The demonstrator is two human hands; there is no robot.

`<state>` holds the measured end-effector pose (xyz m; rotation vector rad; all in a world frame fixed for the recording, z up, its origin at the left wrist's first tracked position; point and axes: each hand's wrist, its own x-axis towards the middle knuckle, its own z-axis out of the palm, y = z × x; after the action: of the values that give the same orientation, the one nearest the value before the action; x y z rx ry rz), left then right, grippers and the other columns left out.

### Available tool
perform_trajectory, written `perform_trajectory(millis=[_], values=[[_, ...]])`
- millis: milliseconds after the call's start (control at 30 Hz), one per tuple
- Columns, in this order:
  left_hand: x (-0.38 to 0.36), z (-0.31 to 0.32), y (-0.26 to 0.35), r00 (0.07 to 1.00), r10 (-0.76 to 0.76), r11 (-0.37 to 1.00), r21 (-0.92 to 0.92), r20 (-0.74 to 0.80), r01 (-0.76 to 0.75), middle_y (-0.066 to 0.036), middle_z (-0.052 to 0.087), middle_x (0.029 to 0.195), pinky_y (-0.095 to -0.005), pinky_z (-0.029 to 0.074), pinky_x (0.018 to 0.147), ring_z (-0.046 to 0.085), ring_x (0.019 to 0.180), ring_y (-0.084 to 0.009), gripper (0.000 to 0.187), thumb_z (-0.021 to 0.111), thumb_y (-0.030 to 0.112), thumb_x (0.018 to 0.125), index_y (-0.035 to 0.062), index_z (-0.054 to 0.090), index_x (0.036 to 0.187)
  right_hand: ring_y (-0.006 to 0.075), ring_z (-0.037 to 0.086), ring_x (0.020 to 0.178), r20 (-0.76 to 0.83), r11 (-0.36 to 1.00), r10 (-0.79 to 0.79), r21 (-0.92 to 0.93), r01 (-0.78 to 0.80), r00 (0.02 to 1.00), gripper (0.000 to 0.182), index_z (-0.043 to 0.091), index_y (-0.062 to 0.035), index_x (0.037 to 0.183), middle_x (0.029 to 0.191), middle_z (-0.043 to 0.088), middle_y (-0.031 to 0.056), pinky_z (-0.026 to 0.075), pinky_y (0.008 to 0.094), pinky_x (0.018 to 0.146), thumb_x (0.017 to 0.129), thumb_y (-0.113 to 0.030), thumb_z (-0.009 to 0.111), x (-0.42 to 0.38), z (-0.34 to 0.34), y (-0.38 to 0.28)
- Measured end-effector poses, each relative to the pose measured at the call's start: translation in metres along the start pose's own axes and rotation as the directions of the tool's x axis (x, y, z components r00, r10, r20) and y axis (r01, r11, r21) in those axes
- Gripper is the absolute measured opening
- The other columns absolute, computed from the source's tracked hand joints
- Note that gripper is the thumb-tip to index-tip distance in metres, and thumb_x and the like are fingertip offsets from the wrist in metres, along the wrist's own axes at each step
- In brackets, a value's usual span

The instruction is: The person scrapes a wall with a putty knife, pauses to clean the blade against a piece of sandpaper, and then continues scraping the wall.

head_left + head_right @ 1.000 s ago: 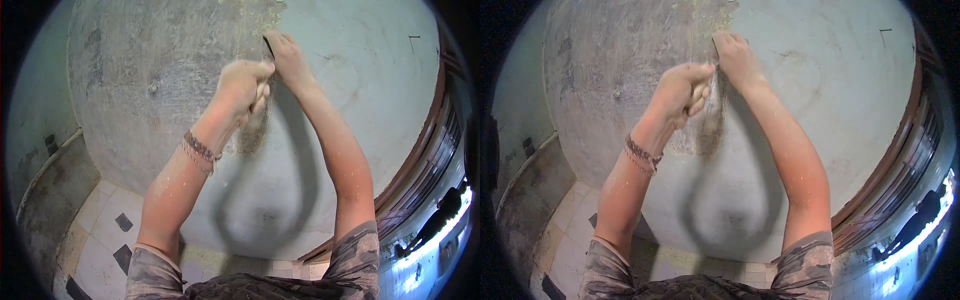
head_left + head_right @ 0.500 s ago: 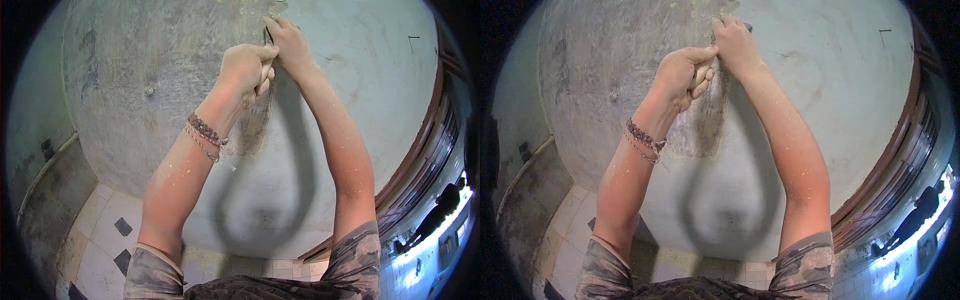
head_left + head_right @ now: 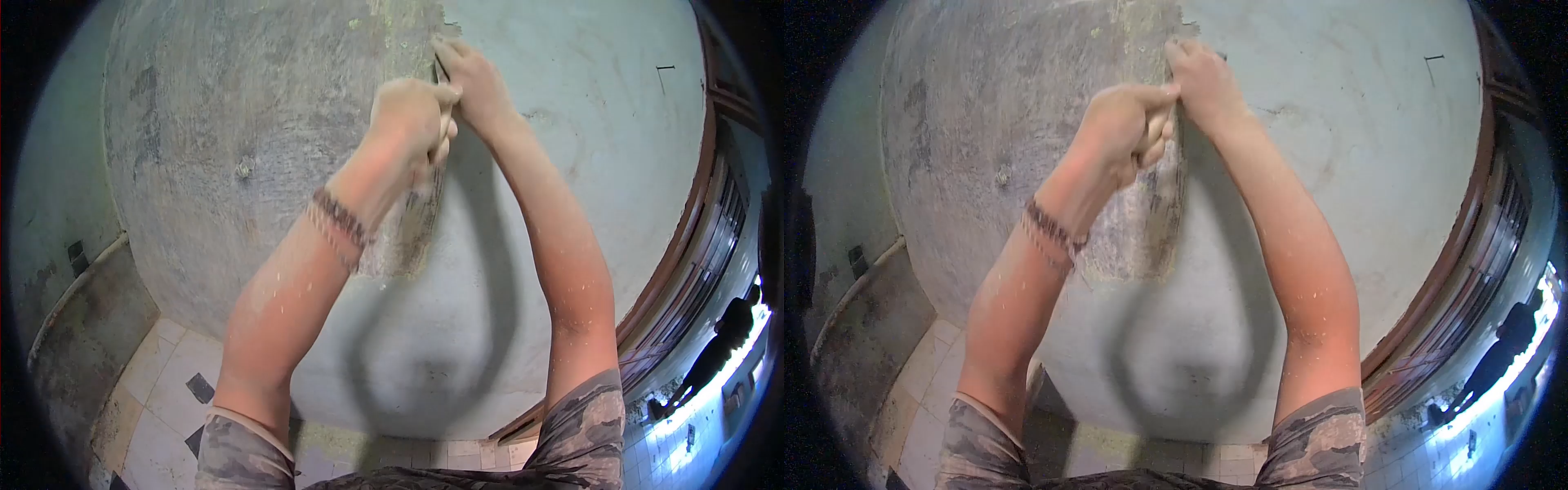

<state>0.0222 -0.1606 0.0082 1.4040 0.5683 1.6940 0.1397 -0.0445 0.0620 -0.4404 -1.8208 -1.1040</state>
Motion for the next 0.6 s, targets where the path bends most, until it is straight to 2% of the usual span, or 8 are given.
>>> perform_trajectory(millis=[33, 133, 300, 367, 400, 467, 567, 600], values=[[0.007, 0.004, 0.005, 1.0, 0.028, 1.0, 0.006, -0.011, -0.028, -0.001, 0.045, 0.051, -0.024, 0.029, 0.035, 0.04, 0.04, -0.0088, 0.029, 0.06, 0.016, 0.093, 0.0081, 0.051, 0.067, 0.0381, 0.06, 0.101, 0.021, 1.0, 0.027, -0.013, -0.027, 0.999, 0.027, 0.056, 0.0002, 0.106, 0.102, 0.062, 0.0189, 0.051, 0.0429, 0.085, 0.08, -0.006, 0.06, 0.008, -0.004, 0.003], [0.021, 0.01, 0.026, 0.996, 0.037, 0.998, 0.049, -0.075, -0.033, 0.0, 0.044, 0.051, -0.0249, 0.03, 0.036, 0.04, 0.041, -0.0094, 0.028, 0.059, 0.015, 0.093, 0.0087, 0.05, 0.067, 0.0366, 0.059, 0.105, 0.079, 0.998, 0.065, -0.023, -0.063, 0.995, 0.032, 0.056, 0.0011, 0.111, 0.109, 0.061, 0.0189, 0.05, 0.0414, 0.089, 0.08, -0.006, 0.059, 0.039, -0.011, 0.012], [0.016, 0.0, -0.003, 0.999, 0.037, 0.999, -0.034, 0.005, -0.037, -0.001, 0.046, 0.053, -0.024, 0.031, 0.034, 0.042, 0.04, -0.0096, 0.024, 0.06, 0.015, 0.093, 0.0076, 0.051, 0.072, 0.0355, 0.058, 0.107, -0.142, 0.996, -0.077, -0.054, 0.07, 0.987, 0.032, 0.058, -0.0015, 0.111, 0.112, 0.06, 0.0188, 0.05, 0.0398, 0.091, 0.08, -0.005, 0.058, 0.016, 0.011, 0.01], [0.028, 0.006, 0.016, 0.998, 0.038, 0.999, -0.023, -0.058, -0.039, 0.0, 0.045, 0.053, -0.0234, 0.031, 0.034, 0.043, 0.04, -0.0094, 0.024, 0.059, 0.014, 0.093, 0.0074, 0.05, 0.072, 0.0356, 0.059, 0.107, -0.175, 0.987, -0.118, -0.125, 0.097, 0.977, 0.03, 0.058, -0.0035, 0.109, 0.11, 0.061, 0.0179, 0.05, 0.0401, 0.09, 0.079, -0.006, 0.059, 0.034, 0.015, 0.025], [0.038, 0.007, 0.028, 0.996, 0.065, 0.998, -0.003, -0.059, -0.065, 0.0, 0.045, 0.053, -0.0232, 0.031, 0.034, 0.044, 0.041, -0.0093, 0.024, 0.058, 0.014, 0.093, 0.0073, 0.051, 0.072, 0.0356, 0.059, 0.107, -0.177, 0.987, -0.12, -0.124, 0.099, 0.977, 0.03, 0.058, -0.0035, 0.109, 0.11, 0.061, 0.0179, 0.05, 0.0401, 0.09, 0.079, -0.006, 0.059, 0.047, 0.013, 0.03], [0.043, 0.013, 0.042, 0.992, 0.097, 0.995, -0.018, -0.085, -0.099, -0.002, 0.048, 0.056, -0.023, 0.03, 0.034, 0.045, 0.044, -0.0096, 0.021, 0.058, 0.012, 0.093, 0.0056, 0.053, 0.074, 0.0365, 0.06, 0.104, -0.009, 0.999, 0.011, -0.048, -0.011, 1.0, 0.025, 0.058, -0.0029, 0.104, 0.105, 0.062, 0.0177, 0.052, 0.0415, 0.087, 0.079, -0.006, 0.059, 0.066, 0.007, 0.034], [0.036, 0.007, 0.03, 0.995, 0.089, 0.995, -0.034, -0.036, -0.091, -0.003, 0.05, 0.058, -0.023, 0.03, 0.034, 0.046, 0.046, -0.01, 0.02, 0.057, 0.012, 0.094, 0.0043, 0.054, 0.075, 0.0373, 0.061, 0.1, -0.093, 0.996, -0.087, 0.019, 0.09, 0.992, 0.021, 0.059, -0.0024, 0.098, 0.101, 0.063, 0.0179, 0.053, 0.0431, 0.083, 0.078, -0.008, 0.06, 0.053, 0.009, 0.028], [0.023, 0.013, 0.03, 0.994, 0.061, 0.997, -0.044, -0.093, -0.065, -0.003, 0.049, 0.057, -0.0234, 0.029, 0.034, 0.044, 0.045, -0.0103, 0.022, 0.057, 0.012, 0.094, 0.0047, 0.053, 0.074, 0.0373, 0.061, 0.1, -0.095, 0.996, -0.091, 0.016, 0.093, 0.991, 0.021, 0.059, -0.0024, 0.098, 0.101, 0.063, 0.0179, 0.053, 0.0431, 0.083, 0.078, -0.008, 0.06, 0.048, 0.011, 0.026]])
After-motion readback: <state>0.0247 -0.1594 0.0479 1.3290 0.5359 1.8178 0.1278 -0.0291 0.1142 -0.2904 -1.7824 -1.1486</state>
